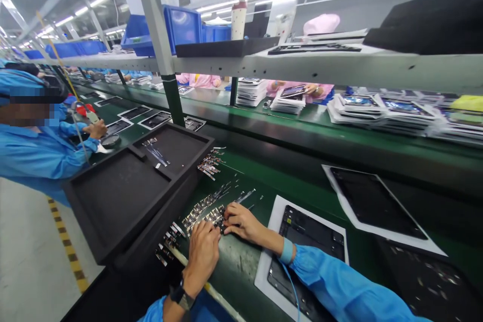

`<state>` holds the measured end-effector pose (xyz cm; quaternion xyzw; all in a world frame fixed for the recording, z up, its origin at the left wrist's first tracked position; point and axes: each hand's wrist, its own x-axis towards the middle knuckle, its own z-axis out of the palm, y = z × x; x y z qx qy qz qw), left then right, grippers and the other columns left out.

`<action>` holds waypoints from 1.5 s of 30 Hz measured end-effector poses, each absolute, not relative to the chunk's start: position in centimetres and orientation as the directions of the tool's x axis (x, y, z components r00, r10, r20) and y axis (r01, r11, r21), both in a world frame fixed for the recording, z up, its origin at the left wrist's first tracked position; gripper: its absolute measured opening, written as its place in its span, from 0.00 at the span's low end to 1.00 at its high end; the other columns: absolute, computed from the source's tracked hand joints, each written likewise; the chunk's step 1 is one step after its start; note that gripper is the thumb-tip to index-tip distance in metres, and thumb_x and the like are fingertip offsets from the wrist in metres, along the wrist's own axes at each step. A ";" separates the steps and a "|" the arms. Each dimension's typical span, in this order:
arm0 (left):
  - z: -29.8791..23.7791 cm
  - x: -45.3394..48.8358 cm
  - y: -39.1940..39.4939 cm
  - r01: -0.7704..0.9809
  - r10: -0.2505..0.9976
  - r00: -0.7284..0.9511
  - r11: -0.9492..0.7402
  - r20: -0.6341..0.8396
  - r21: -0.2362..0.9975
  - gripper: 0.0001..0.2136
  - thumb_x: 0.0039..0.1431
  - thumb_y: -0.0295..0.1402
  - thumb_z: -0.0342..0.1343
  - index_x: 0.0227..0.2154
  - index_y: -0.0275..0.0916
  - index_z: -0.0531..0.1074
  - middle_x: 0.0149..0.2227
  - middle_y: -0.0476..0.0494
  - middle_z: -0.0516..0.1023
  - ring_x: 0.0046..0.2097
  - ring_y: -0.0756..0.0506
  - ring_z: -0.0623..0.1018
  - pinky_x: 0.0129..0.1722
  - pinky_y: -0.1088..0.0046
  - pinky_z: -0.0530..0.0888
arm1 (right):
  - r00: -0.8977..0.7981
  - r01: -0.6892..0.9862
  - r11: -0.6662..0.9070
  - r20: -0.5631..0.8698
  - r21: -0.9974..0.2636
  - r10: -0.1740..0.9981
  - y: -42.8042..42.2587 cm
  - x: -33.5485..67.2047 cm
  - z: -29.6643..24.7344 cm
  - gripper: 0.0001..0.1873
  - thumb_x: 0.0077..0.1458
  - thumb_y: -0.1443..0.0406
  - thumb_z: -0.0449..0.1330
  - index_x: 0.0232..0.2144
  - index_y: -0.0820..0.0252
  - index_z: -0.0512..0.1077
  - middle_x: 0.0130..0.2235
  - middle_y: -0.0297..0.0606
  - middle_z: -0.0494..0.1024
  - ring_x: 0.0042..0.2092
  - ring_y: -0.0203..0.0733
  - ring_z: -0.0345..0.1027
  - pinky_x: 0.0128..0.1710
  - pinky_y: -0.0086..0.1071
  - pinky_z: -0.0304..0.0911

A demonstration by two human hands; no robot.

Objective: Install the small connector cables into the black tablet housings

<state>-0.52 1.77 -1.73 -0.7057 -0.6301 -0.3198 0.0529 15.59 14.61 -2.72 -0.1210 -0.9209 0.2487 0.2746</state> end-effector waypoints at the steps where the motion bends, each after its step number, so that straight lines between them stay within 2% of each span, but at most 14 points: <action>1: -1.8 -0.5 1.7 0.924 0.851 0.001 -0.202 0.525 0.326 0.10 0.62 0.22 0.51 0.30 0.40 0.75 0.31 0.44 0.77 0.34 0.43 0.74 0.36 0.63 0.70 | -0.813 0.088 0.850 0.456 -0.520 0.363 14.6 15.7 -2.8 0.24 0.61 0.48 0.55 0.33 0.61 0.79 0.36 0.45 0.77 0.41 0.45 0.68 0.42 0.39 0.65; 5: -1.9 -0.5 1.3 0.917 0.839 -0.015 -0.205 0.544 0.342 0.12 0.64 0.21 0.49 0.31 0.40 0.75 0.31 0.44 0.76 0.34 0.44 0.75 0.36 0.64 0.70 | -0.780 0.088 0.854 0.498 -0.512 0.379 14.9 16.4 -3.2 0.22 0.64 0.50 0.54 0.39 0.61 0.79 0.40 0.47 0.80 0.44 0.46 0.72 0.45 0.41 0.67; 10: -1.5 0.1 1.5 0.939 0.853 -0.024 -0.160 0.522 0.305 0.09 0.61 0.22 0.54 0.40 0.39 0.76 0.36 0.43 0.76 0.40 0.41 0.75 0.41 0.61 0.73 | -0.778 0.077 0.847 0.500 -0.527 0.382 15.3 16.6 -3.4 0.21 0.64 0.51 0.55 0.33 0.60 0.79 0.37 0.44 0.81 0.42 0.44 0.74 0.45 0.39 0.67; 13: -1.5 0.8 2.1 0.934 0.859 -0.014 -0.172 0.512 0.315 0.08 0.61 0.21 0.54 0.33 0.39 0.75 0.35 0.43 0.75 0.39 0.42 0.74 0.39 0.63 0.72 | -0.780 0.082 0.835 0.486 -0.545 0.394 15.3 16.7 -3.4 0.21 0.62 0.50 0.57 0.34 0.60 0.80 0.38 0.45 0.81 0.45 0.45 0.74 0.46 0.40 0.67; 16: -1.7 1.1 2.6 0.916 0.860 -0.022 -0.187 0.510 0.355 0.11 0.61 0.18 0.52 0.27 0.38 0.72 0.32 0.44 0.74 0.37 0.43 0.73 0.37 0.64 0.71 | -0.778 0.101 0.818 0.467 -0.566 0.420 15.2 16.8 -3.4 0.21 0.61 0.50 0.58 0.34 0.59 0.80 0.40 0.45 0.80 0.47 0.46 0.73 0.48 0.41 0.67; 21: -1.6 1.2 2.6 0.898 0.865 -0.034 -0.194 0.501 0.395 0.12 0.61 0.17 0.51 0.28 0.39 0.71 0.34 0.44 0.75 0.39 0.43 0.72 0.39 0.63 0.71 | -0.784 0.098 0.803 0.452 -0.587 0.426 15.1 16.8 -3.2 0.19 0.60 0.51 0.59 0.34 0.59 0.80 0.40 0.45 0.80 0.48 0.46 0.72 0.50 0.42 0.66; 26: -1.6 1.1 2.4 0.909 0.865 -0.018 -0.195 0.502 0.369 0.11 0.61 0.18 0.51 0.29 0.39 0.73 0.36 0.43 0.75 0.42 0.42 0.73 0.41 0.61 0.72 | -0.778 0.075 0.851 0.502 -0.520 0.376 14.9 16.8 -3.1 0.18 0.64 0.54 0.57 0.36 0.60 0.80 0.40 0.46 0.80 0.47 0.46 0.73 0.48 0.42 0.67; 32: -1.7 0.6 2.4 0.906 0.862 0.031 -0.238 0.506 0.351 0.09 0.63 0.21 0.52 0.39 0.38 0.75 0.40 0.40 0.76 0.43 0.42 0.74 0.44 0.60 0.74 | -0.770 0.066 0.838 0.507 -0.541 0.388 14.9 16.9 -3.6 0.15 0.63 0.55 0.58 0.38 0.58 0.80 0.41 0.46 0.81 0.49 0.48 0.74 0.49 0.44 0.68; 38: -1.6 0.3 2.8 0.877 0.886 0.033 -0.247 0.462 0.412 0.09 0.64 0.23 0.52 0.32 0.39 0.75 0.40 0.40 0.76 0.45 0.41 0.73 0.44 0.59 0.74 | -0.781 0.070 0.800 0.466 -0.596 0.415 15.0 17.0 -4.0 0.15 0.63 0.54 0.59 0.38 0.57 0.80 0.42 0.46 0.80 0.51 0.49 0.72 0.51 0.46 0.66; 45: -1.2 0.7 2.8 0.868 0.920 -0.015 -0.182 0.392 0.463 0.10 0.63 0.22 0.52 0.31 0.39 0.75 0.42 0.40 0.75 0.49 0.39 0.70 0.45 0.56 0.72 | -0.806 0.050 0.805 0.452 -0.591 0.382 15.0 17.0 -3.5 0.17 0.65 0.54 0.56 0.36 0.58 0.80 0.42 0.45 0.79 0.52 0.48 0.70 0.52 0.46 0.64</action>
